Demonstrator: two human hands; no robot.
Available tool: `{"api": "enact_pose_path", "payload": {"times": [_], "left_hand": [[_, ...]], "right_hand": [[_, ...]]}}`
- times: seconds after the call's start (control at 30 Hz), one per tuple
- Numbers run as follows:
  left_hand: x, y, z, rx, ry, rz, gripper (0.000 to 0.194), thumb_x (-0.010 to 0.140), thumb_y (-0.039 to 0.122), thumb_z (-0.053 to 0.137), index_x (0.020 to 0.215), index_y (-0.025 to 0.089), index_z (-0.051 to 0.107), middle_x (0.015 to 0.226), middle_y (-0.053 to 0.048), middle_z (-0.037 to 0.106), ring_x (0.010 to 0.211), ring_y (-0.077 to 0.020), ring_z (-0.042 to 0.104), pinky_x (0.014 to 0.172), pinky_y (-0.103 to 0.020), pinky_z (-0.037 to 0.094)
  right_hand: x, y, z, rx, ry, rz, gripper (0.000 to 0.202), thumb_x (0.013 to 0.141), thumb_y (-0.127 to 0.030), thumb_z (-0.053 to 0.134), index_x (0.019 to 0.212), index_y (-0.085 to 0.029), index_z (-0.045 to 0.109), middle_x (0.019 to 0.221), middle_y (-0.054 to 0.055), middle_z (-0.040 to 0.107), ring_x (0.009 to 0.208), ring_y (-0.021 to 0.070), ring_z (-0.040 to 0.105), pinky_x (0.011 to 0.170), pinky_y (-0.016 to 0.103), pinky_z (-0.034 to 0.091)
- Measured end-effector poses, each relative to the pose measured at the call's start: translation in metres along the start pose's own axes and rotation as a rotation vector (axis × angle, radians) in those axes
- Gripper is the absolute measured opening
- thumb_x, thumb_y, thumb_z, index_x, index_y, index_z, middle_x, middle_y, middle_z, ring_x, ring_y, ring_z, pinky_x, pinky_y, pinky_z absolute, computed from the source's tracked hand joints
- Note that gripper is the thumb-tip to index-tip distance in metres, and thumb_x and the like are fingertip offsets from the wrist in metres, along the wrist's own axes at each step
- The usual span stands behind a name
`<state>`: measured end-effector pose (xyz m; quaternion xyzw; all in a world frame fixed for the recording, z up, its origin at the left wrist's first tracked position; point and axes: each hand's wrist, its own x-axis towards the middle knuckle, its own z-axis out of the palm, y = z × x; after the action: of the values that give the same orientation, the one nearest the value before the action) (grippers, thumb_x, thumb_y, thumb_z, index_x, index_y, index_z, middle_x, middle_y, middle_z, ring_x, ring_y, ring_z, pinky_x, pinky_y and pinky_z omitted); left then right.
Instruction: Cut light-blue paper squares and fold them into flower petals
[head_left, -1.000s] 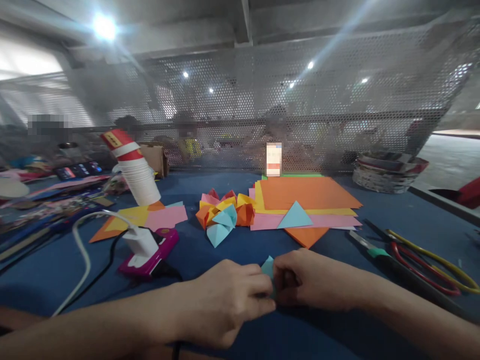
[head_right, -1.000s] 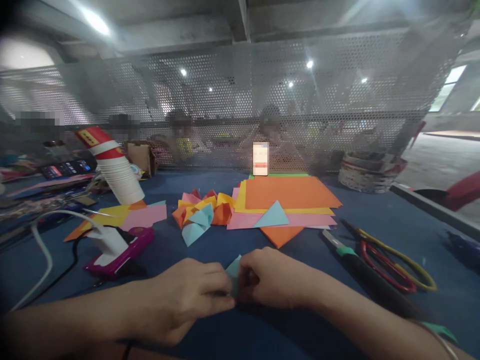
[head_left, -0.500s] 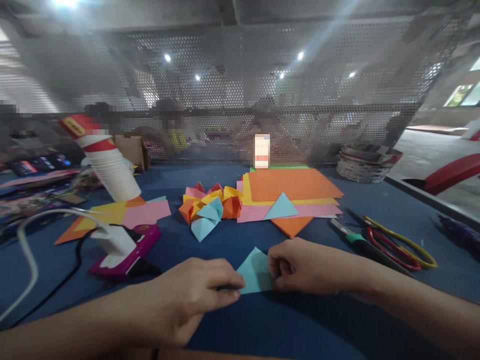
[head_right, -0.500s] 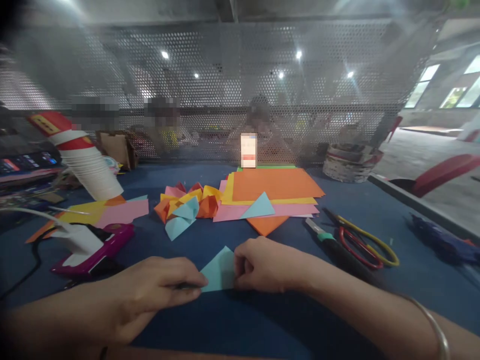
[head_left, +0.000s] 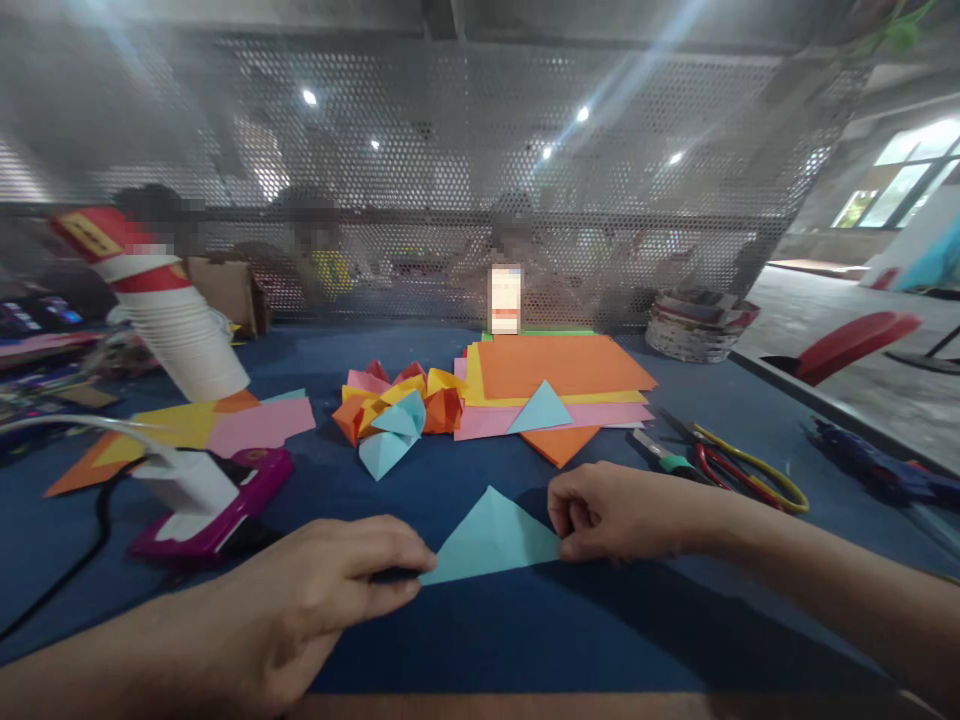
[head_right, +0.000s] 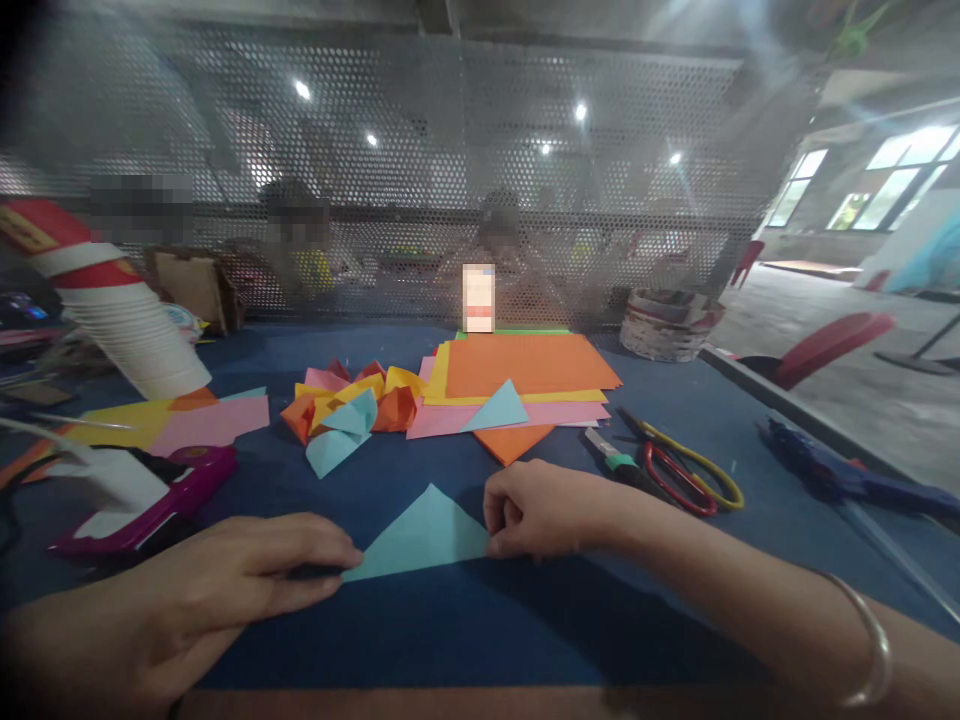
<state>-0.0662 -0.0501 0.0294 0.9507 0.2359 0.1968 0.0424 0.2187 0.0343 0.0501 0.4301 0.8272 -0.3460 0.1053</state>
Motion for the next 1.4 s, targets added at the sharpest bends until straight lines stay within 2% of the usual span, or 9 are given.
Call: {"api": "enact_pose_path", "payload": {"times": [0.23, 0.4, 0.53, 0.63, 0.73, 1.0, 1.13, 1.23, 1.4], "left_hand": [[-0.002, 0.001, 0.001, 0.009, 0.012, -0.051, 0.042, 0.078, 0.002, 0.039, 0.107, 0.021, 0.062, 0.109, -0.007, 0.068, 0.097, -0.019, 0.064, 0.081, -0.026, 0.054], [0.001, 0.0, 0.0, -0.038, -0.001, -0.073, 0.041, 0.078, 0.001, 0.037, 0.097, 0.022, 0.066, 0.105, -0.004, 0.069, 0.09, -0.0165, 0.065, 0.075, -0.024, 0.053], [0.007, -0.01, 0.005, -0.064, 0.124, -0.125, 0.037, 0.079, 0.0, 0.036, 0.089, 0.019, 0.066, 0.097, -0.004, 0.068, 0.09, -0.0159, 0.064, 0.078, -0.026, 0.052], [0.023, -0.02, 0.008, -0.064, 0.26, -0.211, 0.034, 0.084, 0.003, 0.036, 0.087, 0.017, 0.067, 0.094, -0.005, 0.068, 0.088, -0.015, 0.064, 0.077, -0.026, 0.05], [0.043, -0.031, 0.01, -0.122, 0.289, -0.282, 0.031, 0.084, 0.005, 0.038, 0.088, 0.017, 0.067, 0.093, -0.004, 0.07, 0.089, -0.0161, 0.065, 0.08, -0.028, 0.05], [0.058, -0.048, 0.029, -0.388, 0.295, -0.506, 0.028, 0.086, 0.009, 0.042, 0.094, 0.017, 0.068, 0.096, -0.005, 0.067, 0.084, -0.0149, 0.063, 0.07, -0.023, 0.051], [0.051, -0.043, 0.034, -0.437, 0.283, -0.525, 0.026, 0.088, 0.011, 0.042, 0.093, 0.016, 0.066, 0.091, -0.005, 0.064, 0.075, -0.0132, 0.061, 0.064, -0.02, 0.05], [0.05, -0.042, 0.035, -0.525, 0.29, -0.574, 0.022, 0.088, 0.016, 0.043, 0.094, 0.015, 0.065, 0.091, -0.005, 0.063, 0.078, -0.015, 0.062, 0.064, -0.022, 0.051], [0.052, -0.043, 0.03, -0.754, 0.254, -0.74, 0.028, 0.086, 0.034, 0.051, 0.104, 0.013, 0.058, 0.096, -0.007, 0.063, 0.083, -0.0189, 0.062, 0.068, -0.027, 0.051]], "right_hand": [[-0.012, 0.006, -0.003, 0.009, -0.002, 0.036, 0.008, 0.073, -0.019, 0.053, 0.08, -0.018, 0.056, 0.064, -0.004, 0.058, 0.052, 0.0104, 0.057, 0.046, 0.018, 0.038], [-0.019, -0.004, -0.008, -0.105, 0.265, -0.028, 0.007, 0.076, -0.022, 0.053, 0.079, -0.019, 0.059, 0.073, -0.001, 0.063, 0.065, 0.0123, 0.055, 0.054, 0.021, 0.037], [-0.009, -0.023, -0.002, -0.101, 0.346, -0.073, 0.022, 0.084, -0.039, 0.051, 0.084, -0.019, 0.06, 0.079, 0.002, 0.063, 0.069, 0.0146, 0.055, 0.058, 0.023, 0.036], [0.007, -0.032, 0.006, -0.099, 0.344, -0.091, 0.035, 0.078, -0.05, 0.06, 0.093, -0.018, 0.06, 0.088, 0.004, 0.062, 0.074, 0.0171, 0.055, 0.059, 0.024, 0.037], [0.023, -0.032, 0.011, -0.074, 0.346, -0.152, 0.045, 0.074, -0.053, 0.065, 0.098, -0.016, 0.058, 0.09, 0.006, 0.06, 0.074, 0.0171, 0.053, 0.059, 0.025, 0.037], [0.045, -0.018, 0.022, 0.143, 0.416, -0.288, 0.025, 0.08, -0.028, 0.064, 0.1, -0.016, 0.054, 0.079, 0.0, 0.059, 0.067, 0.0133, 0.051, 0.058, 0.023, 0.038], [0.048, -0.016, 0.03, 0.229, 0.421, -0.338, 0.035, 0.076, -0.007, 0.058, 0.108, -0.018, 0.052, 0.079, -0.002, 0.06, 0.07, 0.0128, 0.054, 0.064, 0.024, 0.042], [0.048, -0.017, 0.033, 0.282, 0.438, -0.364, 0.04, 0.077, -0.003, 0.052, 0.114, -0.019, 0.049, 0.077, -0.003, 0.059, 0.069, 0.0123, 0.055, 0.066, 0.024, 0.043], [0.041, -0.021, 0.035, 0.22, 0.708, -0.519, 0.023, 0.087, -0.008, 0.047, 0.105, -0.02, 0.056, 0.084, 0.0, 0.058, 0.076, 0.0122, 0.055, 0.067, 0.024, 0.044]]}}
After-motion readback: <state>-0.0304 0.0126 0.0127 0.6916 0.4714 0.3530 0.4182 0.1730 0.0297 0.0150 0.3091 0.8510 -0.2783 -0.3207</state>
